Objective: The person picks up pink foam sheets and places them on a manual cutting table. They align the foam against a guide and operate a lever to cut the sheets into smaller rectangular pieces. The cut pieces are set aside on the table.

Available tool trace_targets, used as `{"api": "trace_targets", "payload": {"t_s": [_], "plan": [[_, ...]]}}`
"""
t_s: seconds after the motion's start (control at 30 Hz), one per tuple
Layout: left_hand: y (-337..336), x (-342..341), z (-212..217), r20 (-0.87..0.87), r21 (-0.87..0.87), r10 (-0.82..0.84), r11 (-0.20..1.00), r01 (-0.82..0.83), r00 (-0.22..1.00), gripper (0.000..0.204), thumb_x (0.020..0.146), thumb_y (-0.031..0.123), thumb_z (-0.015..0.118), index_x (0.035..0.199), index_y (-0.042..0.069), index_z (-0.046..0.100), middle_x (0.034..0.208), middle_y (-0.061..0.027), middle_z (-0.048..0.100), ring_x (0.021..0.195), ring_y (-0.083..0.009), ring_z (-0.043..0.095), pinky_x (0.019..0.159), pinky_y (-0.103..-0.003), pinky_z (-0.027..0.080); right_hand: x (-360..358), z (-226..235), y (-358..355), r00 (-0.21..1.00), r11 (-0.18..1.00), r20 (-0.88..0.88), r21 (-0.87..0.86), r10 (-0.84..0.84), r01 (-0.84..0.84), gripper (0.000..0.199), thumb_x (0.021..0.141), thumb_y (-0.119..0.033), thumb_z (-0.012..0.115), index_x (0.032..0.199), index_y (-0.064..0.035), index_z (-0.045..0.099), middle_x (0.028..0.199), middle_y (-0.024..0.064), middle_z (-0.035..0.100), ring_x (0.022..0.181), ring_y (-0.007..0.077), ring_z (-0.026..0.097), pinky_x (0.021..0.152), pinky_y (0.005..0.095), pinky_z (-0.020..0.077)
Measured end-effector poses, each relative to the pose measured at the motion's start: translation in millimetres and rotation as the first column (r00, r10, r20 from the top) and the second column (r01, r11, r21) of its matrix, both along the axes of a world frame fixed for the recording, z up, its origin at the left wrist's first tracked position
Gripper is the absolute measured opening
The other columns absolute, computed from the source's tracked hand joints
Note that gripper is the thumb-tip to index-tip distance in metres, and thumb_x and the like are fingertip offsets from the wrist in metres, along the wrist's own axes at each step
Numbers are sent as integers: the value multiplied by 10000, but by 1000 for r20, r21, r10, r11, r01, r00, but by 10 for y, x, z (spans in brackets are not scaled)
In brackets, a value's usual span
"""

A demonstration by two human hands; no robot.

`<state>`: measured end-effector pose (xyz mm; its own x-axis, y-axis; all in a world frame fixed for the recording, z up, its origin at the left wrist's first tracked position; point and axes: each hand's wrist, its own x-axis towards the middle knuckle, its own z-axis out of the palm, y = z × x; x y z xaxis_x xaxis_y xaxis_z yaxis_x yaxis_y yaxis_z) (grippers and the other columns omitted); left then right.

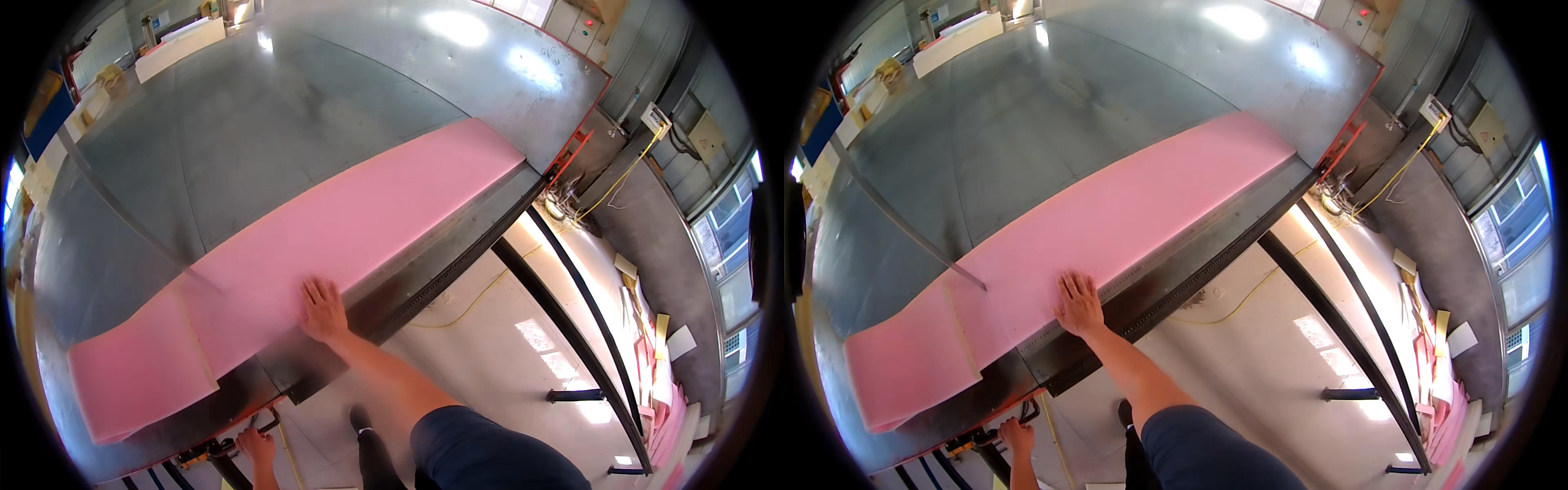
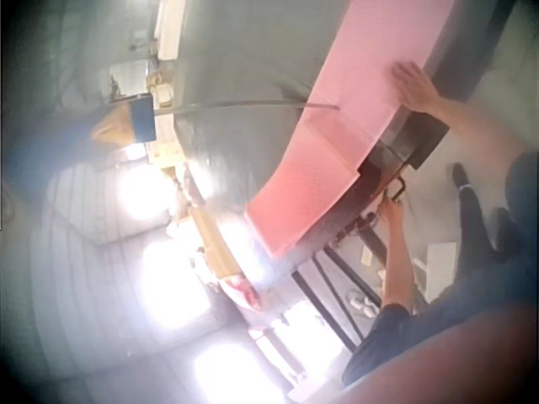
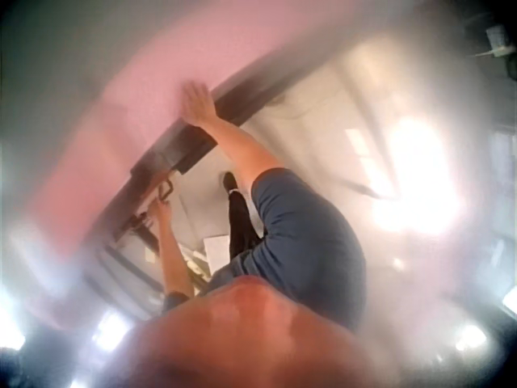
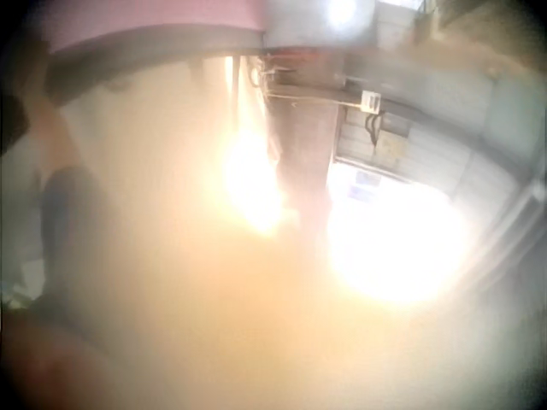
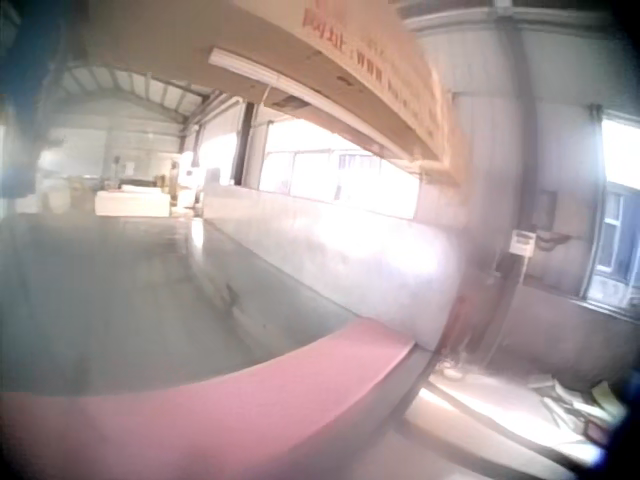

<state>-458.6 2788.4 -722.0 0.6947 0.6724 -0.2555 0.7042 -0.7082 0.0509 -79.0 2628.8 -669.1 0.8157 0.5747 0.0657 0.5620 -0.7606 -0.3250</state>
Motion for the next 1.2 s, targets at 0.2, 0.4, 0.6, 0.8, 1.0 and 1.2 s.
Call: {"api": "trace_targets", "payload": {"t_s": [0.2, 0.4, 0.6, 0.8, 1.0, 1.2], "plan": [[-940, -1102, 334, -76, -53, 50, 997, -54, 996, 228, 628, 219, 762, 731, 96, 599, 832, -92, 622, 931, -320, 573, 904, -483, 394, -1039, 169, -841, 999, 999, -2, -26, 39, -39, 689, 921, -461, 486, 1473, -78, 331, 1556, 91, 273, 1449, 286, 207, 1188, 482, 136], [-1674, -1263, 883, -320, -156, 30, 984, -84, 947, 261, 741, 290, 706, 857, 64, 648, 908, -130, 651, 964, -331, 603, 868, -518, 436, -1487, 337, -1479, 997, 996, -51, -69, 60, -64, 668, 933, -463, 461, 1477, -97, 332, 1564, 79, 262, 1455, 272, 199, 1189, 473, 130], [-1511, -1478, 2000, -360, -141, -204, 976, 163, 910, 405, 788, 444, 650, 901, 56, 665, 954, -153, 671, 923, -342, 636, 807, -511, 476, -1729, 1359, -1484, 990, 998, -139, -47, 30, -37, 642, 927, -428, 461, 1460, -84, 358, 1565, 75, 261, 1450, 269, 211, 1185, 458, 137], [-2679, -2933, 1027, 315, -153, 368, 929, -336, 875, 287, 808, 313, 652, 925, 50, 659, 903, -135, 651, 952, -327, 605, 824, -536, 453, -2710, 596, -2916, 992, 989, -119, 143, 44, -26, 601, 902, -376, 482, 1419, -74, 423, 1545, 76, 303, 1427, 258, 254, 1177, 458, 159], [-2879, -2812, 1016, 422, -625, 767, 632, -458, 483, 292, 842, 287, 611, 1005, 44, 618, 967, -131, 626, 999, -331, 585, 854, -545, 446, -3314, 620, -3223, 977, 996, -204, 82, 58, -42, 579, 942, -370, 457, 1442, -86, 386, 1547, 69, 300, 1449, 232, 213, 1181, 456, 147], [-3498, -2876, 1228, 309, -844, 908, 400, -358, 284, 375, 886, 312, 548, 1136, 32, 554, 1093, -148, 593, 1049, -346, 572, 894, -545, 447, -3812, 445, -4109, 986, 987, -124, 134, 108, -91, 569, 964, -373, 453, 1450, -91, 367, 1543, 80, 306, 1445, 233, 224, 1184, 437, 151]]}}
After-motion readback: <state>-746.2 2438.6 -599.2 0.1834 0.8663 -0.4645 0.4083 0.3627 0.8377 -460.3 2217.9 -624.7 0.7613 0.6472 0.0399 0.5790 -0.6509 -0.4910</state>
